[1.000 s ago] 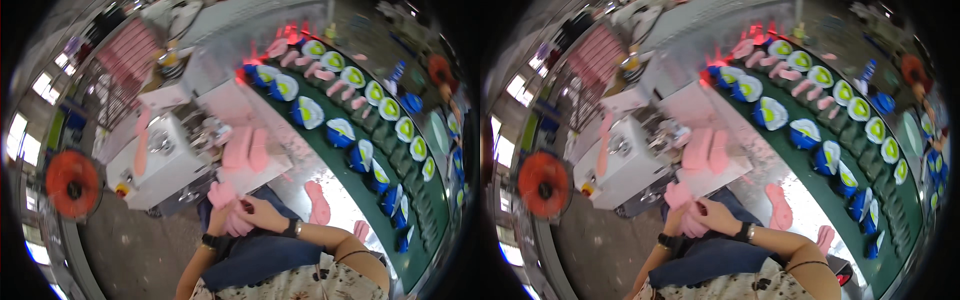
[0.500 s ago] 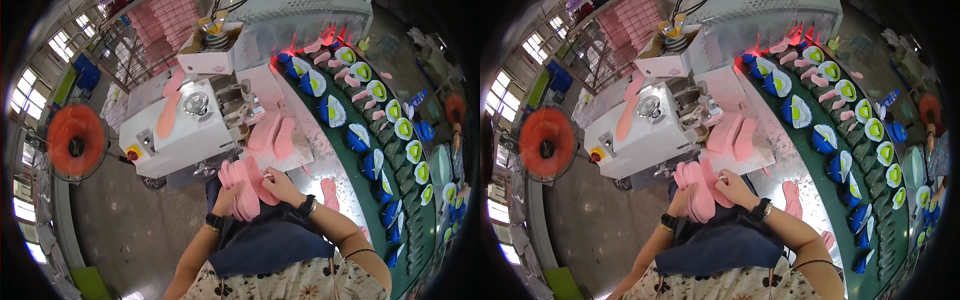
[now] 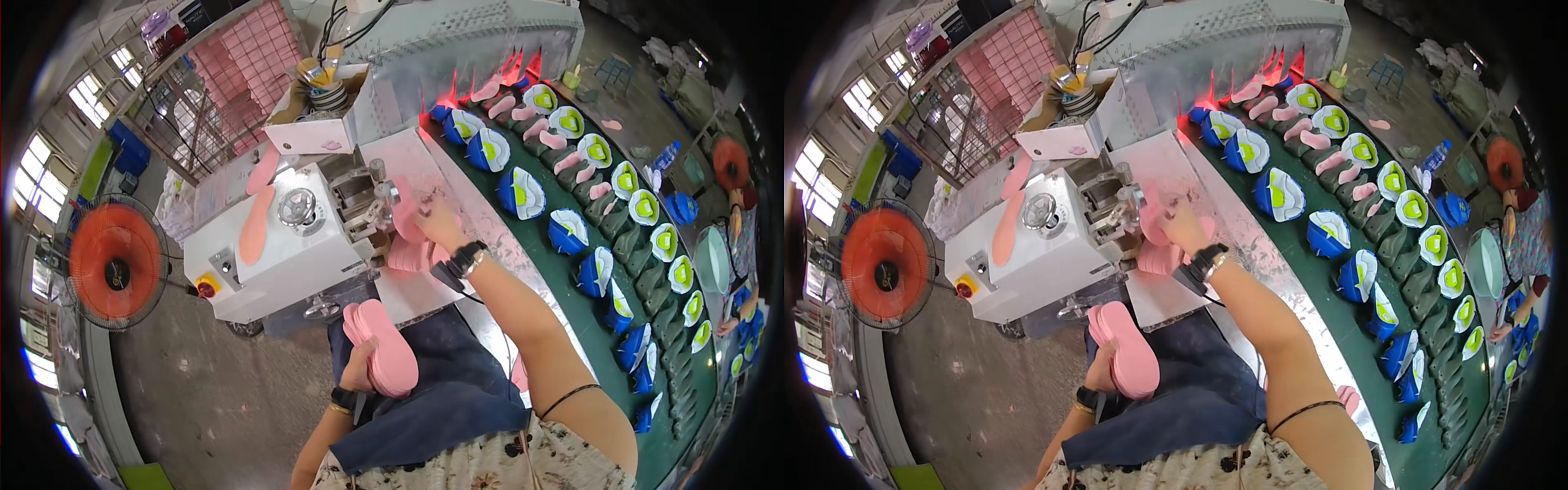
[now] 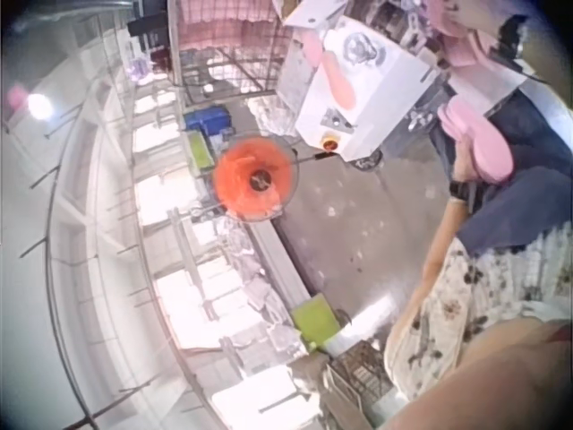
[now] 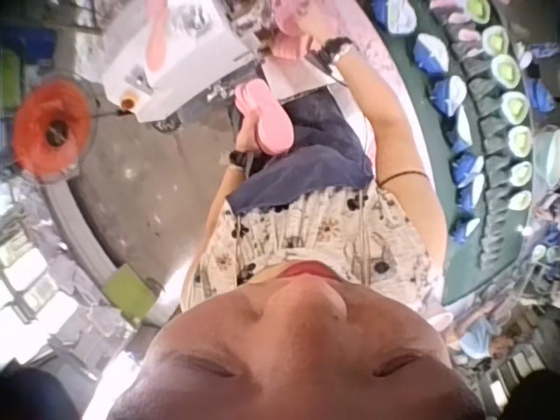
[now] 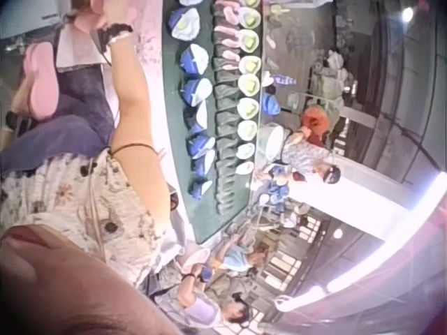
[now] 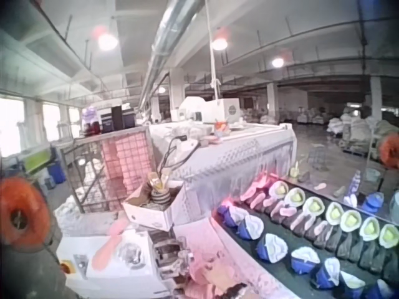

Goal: The person assembles pink slipper components by hand in a factory setting. They repeatedly pick up pink slipper insoles and place them into blue and green molds on a conveyor belt. The person also stacks finished pink slipper parts on a nearby table.

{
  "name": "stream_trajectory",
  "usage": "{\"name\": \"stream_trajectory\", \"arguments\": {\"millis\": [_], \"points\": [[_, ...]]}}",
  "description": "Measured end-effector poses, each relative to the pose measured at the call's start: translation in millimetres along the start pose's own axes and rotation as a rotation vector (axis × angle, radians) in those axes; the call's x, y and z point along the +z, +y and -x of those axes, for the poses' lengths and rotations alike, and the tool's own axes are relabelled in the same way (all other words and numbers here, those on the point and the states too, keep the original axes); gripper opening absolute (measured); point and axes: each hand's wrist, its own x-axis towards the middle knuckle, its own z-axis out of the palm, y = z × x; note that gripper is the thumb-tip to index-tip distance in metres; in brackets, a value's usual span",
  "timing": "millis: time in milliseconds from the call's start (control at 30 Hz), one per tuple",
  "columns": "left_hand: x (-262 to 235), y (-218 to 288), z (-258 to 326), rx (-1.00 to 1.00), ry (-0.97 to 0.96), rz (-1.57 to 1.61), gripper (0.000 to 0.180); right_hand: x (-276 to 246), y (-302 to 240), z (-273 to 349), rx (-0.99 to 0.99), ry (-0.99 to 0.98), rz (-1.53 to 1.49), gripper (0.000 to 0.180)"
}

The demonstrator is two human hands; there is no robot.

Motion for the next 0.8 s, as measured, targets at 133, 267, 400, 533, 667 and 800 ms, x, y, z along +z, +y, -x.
{"name": "stream_trajectory", "arguments": {"millis": [133,267,400,533,667,800], "points": [[-9,3,11,-0.062,0.041,0.026,0.042,-37,-19,23,-0.261,0.144,0.27,0.031],[-48,-5,13,-0.116,0.152,-0.052,0.044,-29,3,3,-0.386,0.159,0.406,0.032],[-101,0,29,0.694,-0.136,-1.239,0.066,17,10,-27,-0.219,0.171,0.231,0.038],[-80,-4,19,0.084,-0.009,-0.255,0.055,28,-6,-54,0.153,0.293,-0.154,0.032],[-15,-1,9,-0.049,-0.017,-0.155,0.055,-34,50,-63,0.122,0.427,-0.423,0.027],[-29,-8,-6,-0.134,-0.044,-0.166,0.055,-171,137,-13,0.149,0.666,-0.064,0.026]]}}
